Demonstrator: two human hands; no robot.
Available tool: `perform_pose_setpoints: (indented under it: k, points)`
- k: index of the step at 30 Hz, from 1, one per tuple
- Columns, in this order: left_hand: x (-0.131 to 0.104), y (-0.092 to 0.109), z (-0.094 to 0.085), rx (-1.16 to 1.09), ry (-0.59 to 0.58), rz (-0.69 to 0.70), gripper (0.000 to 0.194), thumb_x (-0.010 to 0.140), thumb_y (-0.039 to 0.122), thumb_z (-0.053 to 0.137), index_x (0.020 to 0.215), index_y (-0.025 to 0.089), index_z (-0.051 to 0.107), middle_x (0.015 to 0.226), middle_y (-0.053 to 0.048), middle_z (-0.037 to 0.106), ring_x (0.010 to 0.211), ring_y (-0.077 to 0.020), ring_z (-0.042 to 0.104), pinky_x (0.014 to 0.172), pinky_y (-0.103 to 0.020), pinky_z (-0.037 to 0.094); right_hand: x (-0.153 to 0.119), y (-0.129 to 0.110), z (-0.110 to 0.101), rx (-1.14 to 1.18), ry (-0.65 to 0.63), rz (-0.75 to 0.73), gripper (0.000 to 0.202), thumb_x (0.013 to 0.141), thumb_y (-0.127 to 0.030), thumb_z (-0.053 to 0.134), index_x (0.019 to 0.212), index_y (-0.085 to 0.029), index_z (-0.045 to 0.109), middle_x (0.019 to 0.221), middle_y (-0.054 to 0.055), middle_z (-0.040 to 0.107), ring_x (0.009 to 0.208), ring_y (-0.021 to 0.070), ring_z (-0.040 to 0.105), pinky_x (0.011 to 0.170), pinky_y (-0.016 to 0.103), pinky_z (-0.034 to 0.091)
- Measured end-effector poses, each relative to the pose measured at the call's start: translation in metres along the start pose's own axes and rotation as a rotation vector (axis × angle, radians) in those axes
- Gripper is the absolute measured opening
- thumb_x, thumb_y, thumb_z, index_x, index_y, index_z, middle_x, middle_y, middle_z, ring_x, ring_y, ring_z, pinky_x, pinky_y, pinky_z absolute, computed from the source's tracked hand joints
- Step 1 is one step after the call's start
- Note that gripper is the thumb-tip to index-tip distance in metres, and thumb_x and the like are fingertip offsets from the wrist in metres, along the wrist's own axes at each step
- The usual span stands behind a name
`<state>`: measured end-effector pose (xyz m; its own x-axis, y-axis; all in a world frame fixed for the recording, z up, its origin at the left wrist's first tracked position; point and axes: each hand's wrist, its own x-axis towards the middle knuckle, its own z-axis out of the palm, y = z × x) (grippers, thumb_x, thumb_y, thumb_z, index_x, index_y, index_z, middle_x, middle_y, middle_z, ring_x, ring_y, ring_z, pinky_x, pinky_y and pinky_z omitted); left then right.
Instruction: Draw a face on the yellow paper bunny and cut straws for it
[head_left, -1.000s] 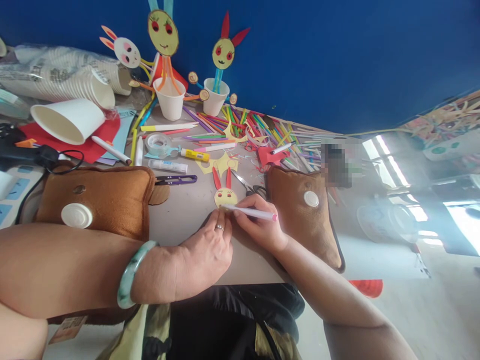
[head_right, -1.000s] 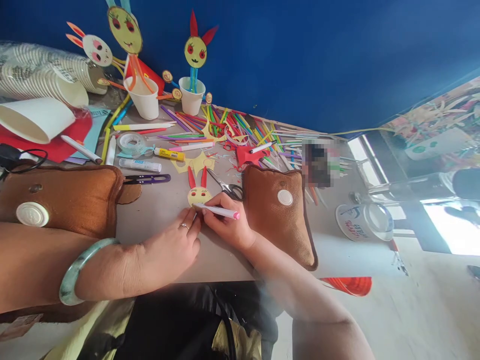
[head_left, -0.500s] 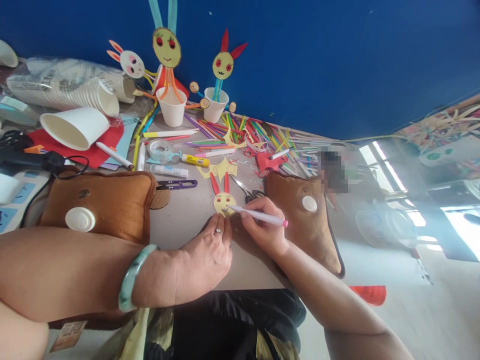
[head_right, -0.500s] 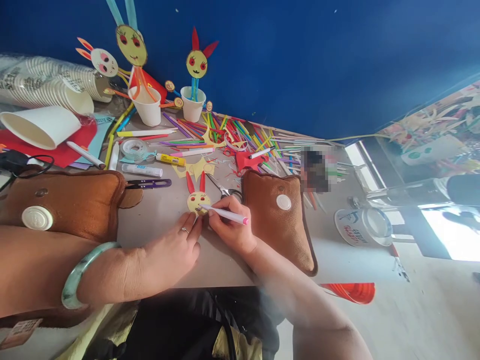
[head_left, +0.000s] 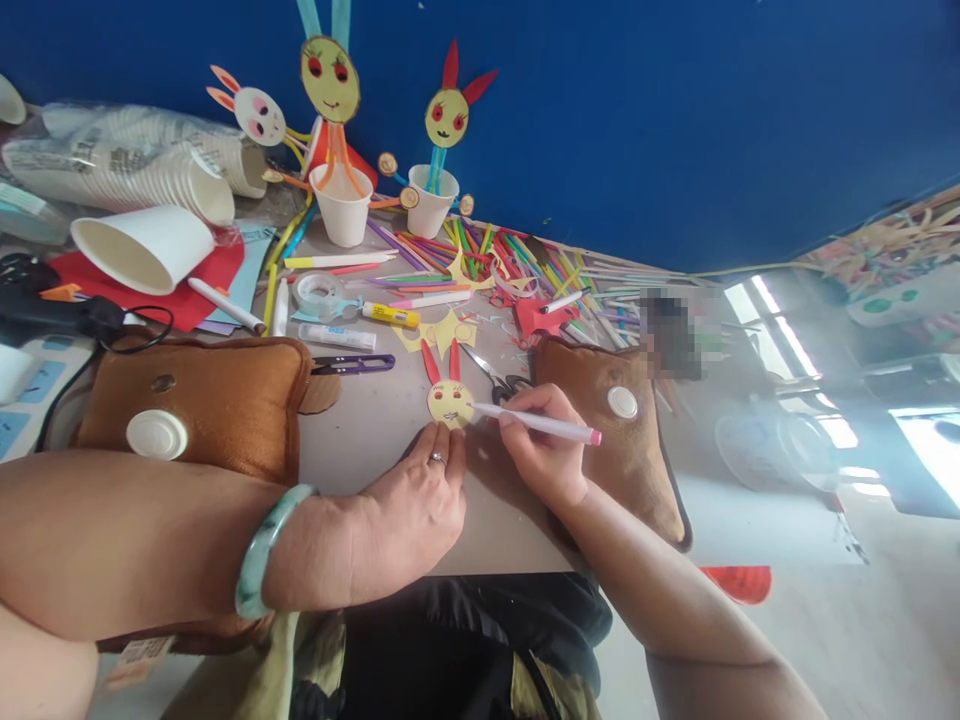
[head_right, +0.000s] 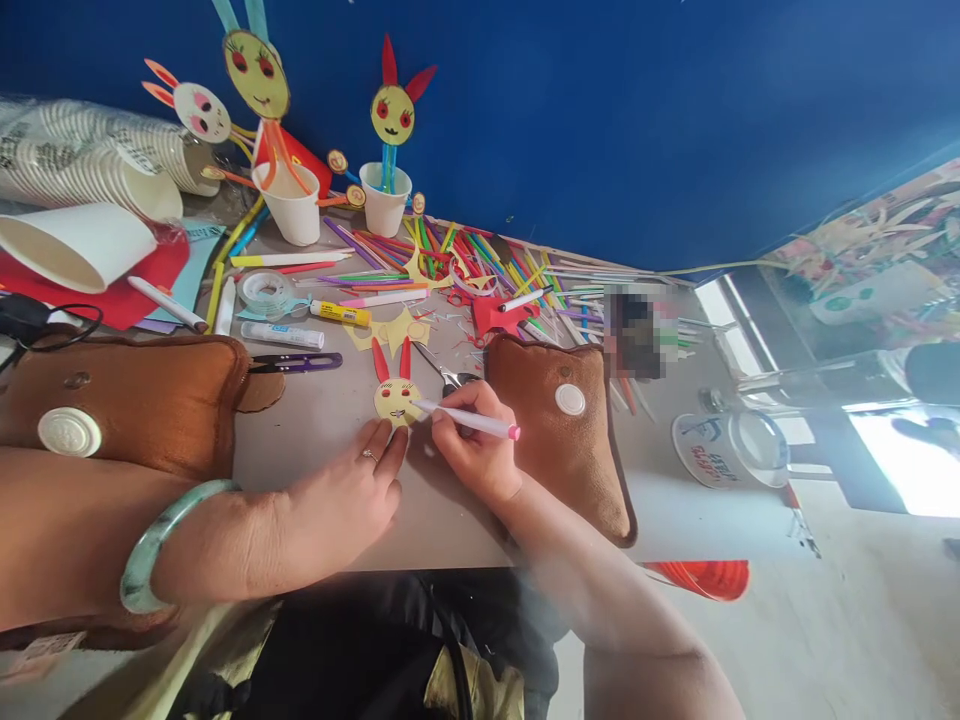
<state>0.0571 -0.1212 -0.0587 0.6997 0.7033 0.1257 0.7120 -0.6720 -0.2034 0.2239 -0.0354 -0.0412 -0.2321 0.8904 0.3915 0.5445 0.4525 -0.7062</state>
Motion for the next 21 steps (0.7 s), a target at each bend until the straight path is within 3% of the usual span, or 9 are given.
perform_pose_setpoints:
  k: [11, 18, 21]
  points:
    - [0.000, 0.001, -0.001, 0.010, 0.011, -0.005, 0.044, 0.088, 0.036, 0.050, 0.108, 0.002, 0.067, 0.126, -0.032, 0.058, 0.121, -0.0405, 0.055, 0.110, -0.059, 0.026, -0.001, 0.003, 0.000, 0.074, -0.067, 0.010, 0.011, 0.074, -0.018, 0.057, 0.070, -0.023, 0.048, 0.057, -0.003, 0.054, 0.053, 0.0129, 0.051, 0.048, 0.025, 0.039]
    - [-0.001, -0.003, -0.010, 0.038, -0.011, 0.009, 0.039, 0.085, 0.019, 0.048, 0.113, -0.001, 0.065, 0.126, -0.031, 0.058, 0.123, -0.0380, 0.055, 0.109, -0.057, 0.029, -0.001, 0.002, -0.002, 0.100, -0.099, -0.017, 0.012, 0.072, -0.015, 0.056, 0.070, -0.023, 0.048, 0.056, -0.003, 0.054, 0.053, 0.0133, 0.053, 0.049, 0.025, 0.040]
    - [-0.002, -0.003, -0.012, 0.055, -0.010, 0.004, 0.041, 0.086, 0.019, 0.046, 0.117, -0.002, 0.062, 0.127, -0.031, 0.058, 0.123, -0.0371, 0.055, 0.110, -0.057, 0.030, 0.000, 0.001, -0.002, 0.074, -0.103, -0.015, 0.012, 0.071, -0.015, 0.057, 0.069, -0.022, 0.048, 0.055, -0.003, 0.054, 0.053, 0.0129, 0.053, 0.048, 0.024, 0.040]
